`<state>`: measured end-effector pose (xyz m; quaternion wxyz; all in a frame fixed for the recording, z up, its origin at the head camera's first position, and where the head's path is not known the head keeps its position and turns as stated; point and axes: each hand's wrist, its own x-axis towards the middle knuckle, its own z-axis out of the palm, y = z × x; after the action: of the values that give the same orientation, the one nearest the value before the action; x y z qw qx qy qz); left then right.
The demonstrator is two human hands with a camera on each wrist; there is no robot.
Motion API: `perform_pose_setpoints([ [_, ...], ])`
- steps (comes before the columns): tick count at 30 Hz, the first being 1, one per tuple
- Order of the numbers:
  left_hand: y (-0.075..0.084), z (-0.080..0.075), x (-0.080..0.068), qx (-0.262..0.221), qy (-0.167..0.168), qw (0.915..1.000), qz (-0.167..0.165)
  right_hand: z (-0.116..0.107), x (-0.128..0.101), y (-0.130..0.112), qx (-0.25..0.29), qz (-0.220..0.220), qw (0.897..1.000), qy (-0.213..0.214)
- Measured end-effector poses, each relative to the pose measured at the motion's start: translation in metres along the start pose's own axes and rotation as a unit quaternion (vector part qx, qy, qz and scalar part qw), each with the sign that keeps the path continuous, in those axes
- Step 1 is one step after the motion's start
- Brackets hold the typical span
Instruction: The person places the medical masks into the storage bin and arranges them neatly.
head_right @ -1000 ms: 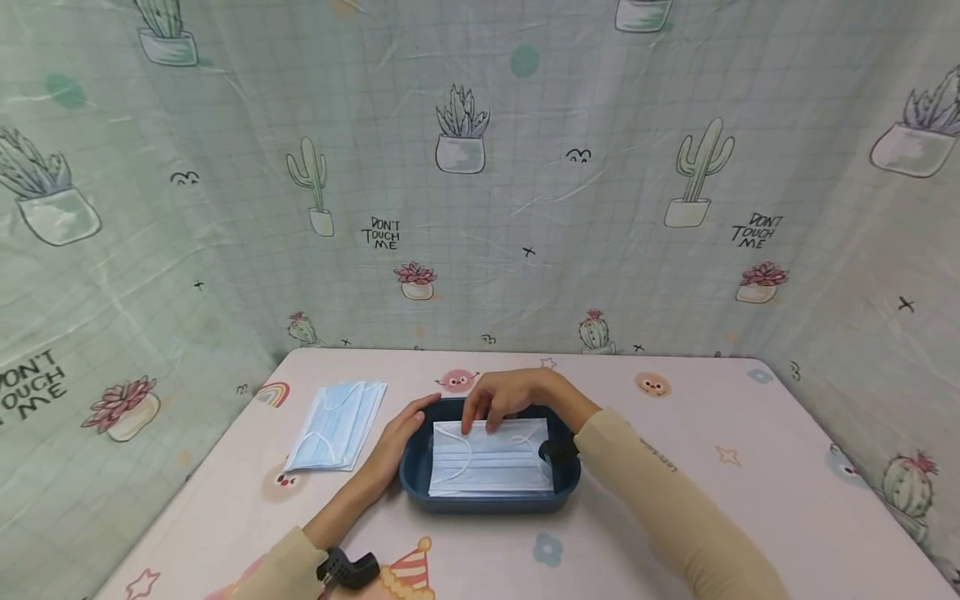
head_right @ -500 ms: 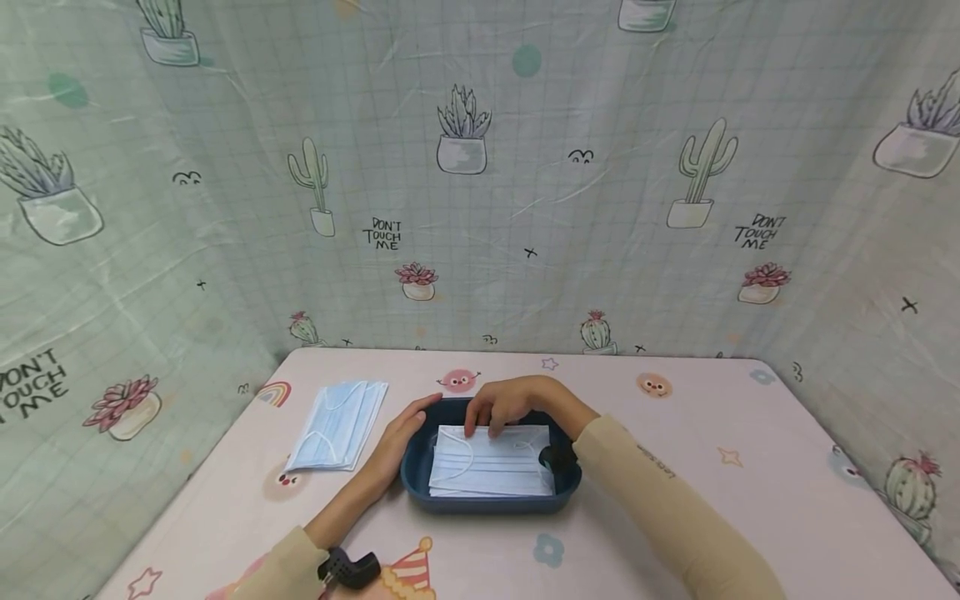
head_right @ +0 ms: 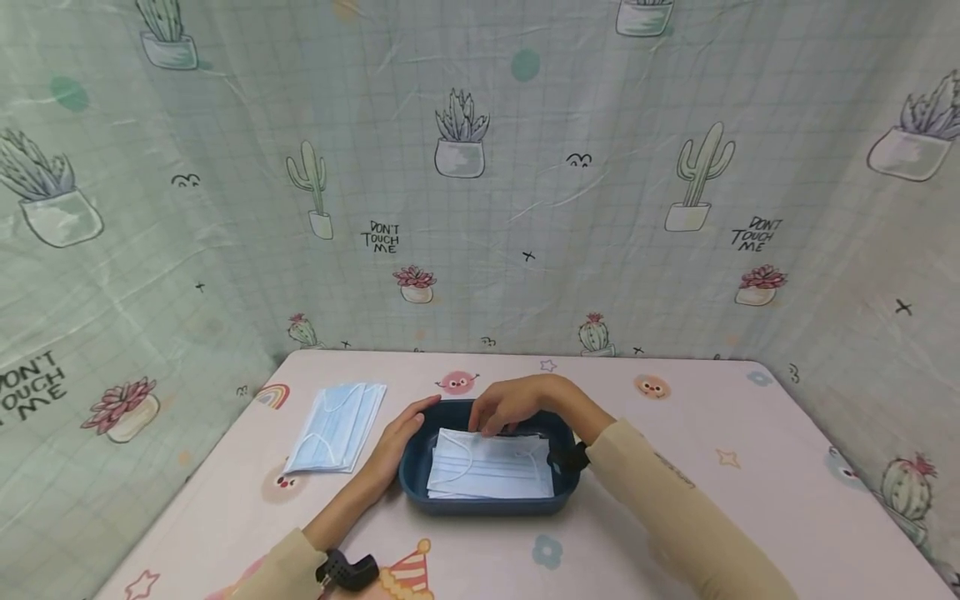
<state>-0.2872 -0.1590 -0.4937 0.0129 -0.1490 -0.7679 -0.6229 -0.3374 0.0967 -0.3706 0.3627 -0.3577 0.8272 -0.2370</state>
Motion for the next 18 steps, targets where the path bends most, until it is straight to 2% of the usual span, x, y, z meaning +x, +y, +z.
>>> perform_pose_setpoints([
  [4, 0.0, 0.001, 0.0, -0.002, -0.001, 1.0, 0.004, -0.002, -0.011, -0.002, 0.006, -0.025, 1.0, 0.007],
  [8, 0.0, 0.001, 0.0, -0.001, 0.0, 1.0, 0.004, -0.004, -0.025, -0.002, 0.029, -0.06, 0.997, 0.041],
  [11, 0.0, 0.001, 0.0, 0.001, 0.001, 1.0, 0.003, -0.004, -0.039, -0.002, 0.053, -0.082, 0.992, 0.077],
  [14, 0.001, 0.001, -0.001, 0.003, 0.001, 1.0, 0.004, -0.004, -0.054, -0.001, 0.053, -0.103, 0.986, 0.117],
  [18, 0.001, 0.0, -0.002, 0.0, 0.0, 1.0, 0.005, 0.0, -0.071, 0.003, 0.044, -0.122, 0.973, 0.191],
])
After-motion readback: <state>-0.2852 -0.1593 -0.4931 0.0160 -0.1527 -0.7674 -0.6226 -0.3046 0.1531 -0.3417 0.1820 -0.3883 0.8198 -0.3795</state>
